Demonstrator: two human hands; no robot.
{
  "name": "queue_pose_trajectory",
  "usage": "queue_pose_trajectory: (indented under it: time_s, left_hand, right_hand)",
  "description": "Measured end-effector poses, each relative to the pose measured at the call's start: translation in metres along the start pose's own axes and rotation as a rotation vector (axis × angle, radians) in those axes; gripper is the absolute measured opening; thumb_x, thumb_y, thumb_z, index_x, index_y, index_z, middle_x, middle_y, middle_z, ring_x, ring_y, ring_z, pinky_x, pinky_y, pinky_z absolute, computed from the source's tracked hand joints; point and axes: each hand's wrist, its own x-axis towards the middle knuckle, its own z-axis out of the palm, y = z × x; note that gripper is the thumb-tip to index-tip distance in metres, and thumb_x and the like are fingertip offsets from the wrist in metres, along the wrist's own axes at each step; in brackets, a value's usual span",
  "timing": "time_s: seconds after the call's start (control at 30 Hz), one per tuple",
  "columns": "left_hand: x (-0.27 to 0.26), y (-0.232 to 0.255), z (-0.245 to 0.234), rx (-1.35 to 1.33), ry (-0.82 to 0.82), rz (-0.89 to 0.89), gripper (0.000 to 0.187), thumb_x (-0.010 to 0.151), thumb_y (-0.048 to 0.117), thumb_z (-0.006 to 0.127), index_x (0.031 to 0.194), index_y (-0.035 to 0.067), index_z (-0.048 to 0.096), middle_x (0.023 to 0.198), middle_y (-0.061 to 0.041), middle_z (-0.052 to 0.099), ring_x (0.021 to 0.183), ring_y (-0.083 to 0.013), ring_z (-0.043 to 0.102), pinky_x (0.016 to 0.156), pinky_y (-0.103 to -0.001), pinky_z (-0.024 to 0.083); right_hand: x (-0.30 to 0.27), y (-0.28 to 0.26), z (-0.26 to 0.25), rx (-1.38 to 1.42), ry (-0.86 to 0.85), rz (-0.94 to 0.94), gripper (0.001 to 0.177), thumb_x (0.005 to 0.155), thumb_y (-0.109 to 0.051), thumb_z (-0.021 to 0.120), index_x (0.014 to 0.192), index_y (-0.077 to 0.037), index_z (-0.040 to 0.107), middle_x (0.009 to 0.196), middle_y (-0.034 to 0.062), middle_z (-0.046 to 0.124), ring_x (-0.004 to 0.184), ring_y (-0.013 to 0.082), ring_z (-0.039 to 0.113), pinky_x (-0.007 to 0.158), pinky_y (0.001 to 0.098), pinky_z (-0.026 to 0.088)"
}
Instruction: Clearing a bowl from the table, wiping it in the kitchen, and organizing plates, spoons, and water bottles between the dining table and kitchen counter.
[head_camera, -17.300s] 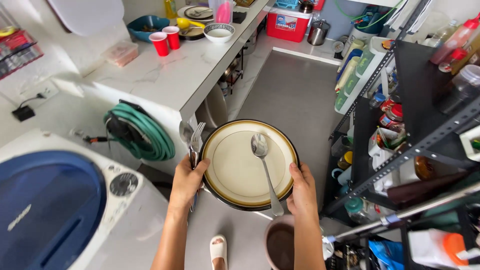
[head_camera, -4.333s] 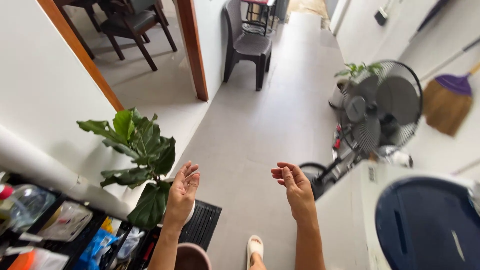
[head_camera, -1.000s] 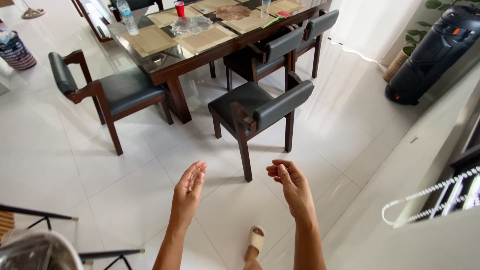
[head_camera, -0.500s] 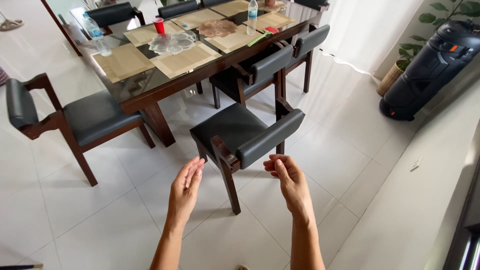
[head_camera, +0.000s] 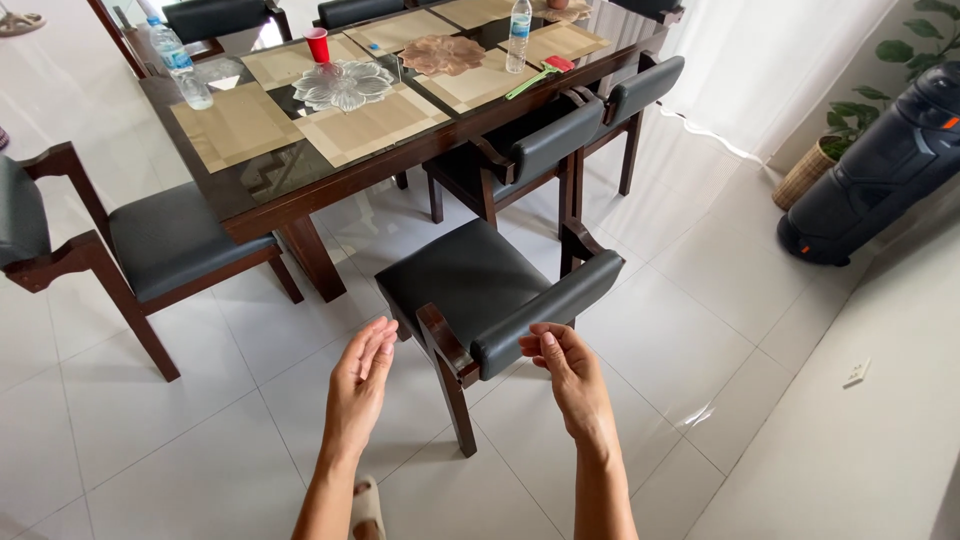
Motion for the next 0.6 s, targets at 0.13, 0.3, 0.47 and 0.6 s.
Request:
queue_pose_trajectory:
  time_s: [0.13,0.3,0.47,0.6]
  left_hand:
    - [0.038,-0.016,-0.013,-0.006,0.009,-0.007,0.047,0.100,0.025,0.057,0.141,0.002,0.055,0.141,-0.016,0.064,0.133,-0.0225,0.060,0.112,-0.034,0.046]
    - [0.106,-0.024,-0.034,-0.022,-0.020,0.018,0.048,0.101,0.025,0.056,0.143,0.002,0.053,0.143,-0.016,0.062,0.135,-0.0226,0.059,0.112,-0.034,0.046]
    - [0.191,-0.021,-0.076,0.009,-0.065,0.047,0.048,0.102,0.025,0.055,0.144,0.002,0.052,0.145,-0.015,0.061,0.136,-0.0225,0.058,0.112,-0.034,0.046]
    - [0.277,-0.054,-0.127,-0.046,-0.100,0.111,0.049,0.100,0.022,0.057,0.144,0.001,0.051,0.145,-0.017,0.060,0.137,-0.0232,0.057,0.112,-0.035,0.047]
  right_hand:
    - [0.027,0.005,0.021,-0.036,0.010,0.023,0.038,0.103,-0.032,0.053,0.120,-0.002,0.069,0.106,0.0104,0.077,0.102,0.0183,0.070,0.093,0.0340,0.054]
    - [0.083,0.014,0.062,-0.054,0.037,0.017,0.038,0.103,-0.033,0.053,0.121,-0.003,0.068,0.107,0.0094,0.077,0.102,0.0171,0.069,0.094,0.0332,0.054]
    - [0.158,0.024,0.129,-0.033,0.043,-0.042,0.037,0.104,-0.031,0.054,0.122,-0.002,0.068,0.107,0.0090,0.076,0.101,0.0167,0.068,0.093,0.0327,0.052]
    - [0.223,0.040,0.189,0.008,0.030,-0.023,0.037,0.103,-0.031,0.053,0.123,-0.003,0.067,0.106,0.0092,0.075,0.101,0.0162,0.069,0.091,0.0323,0.052]
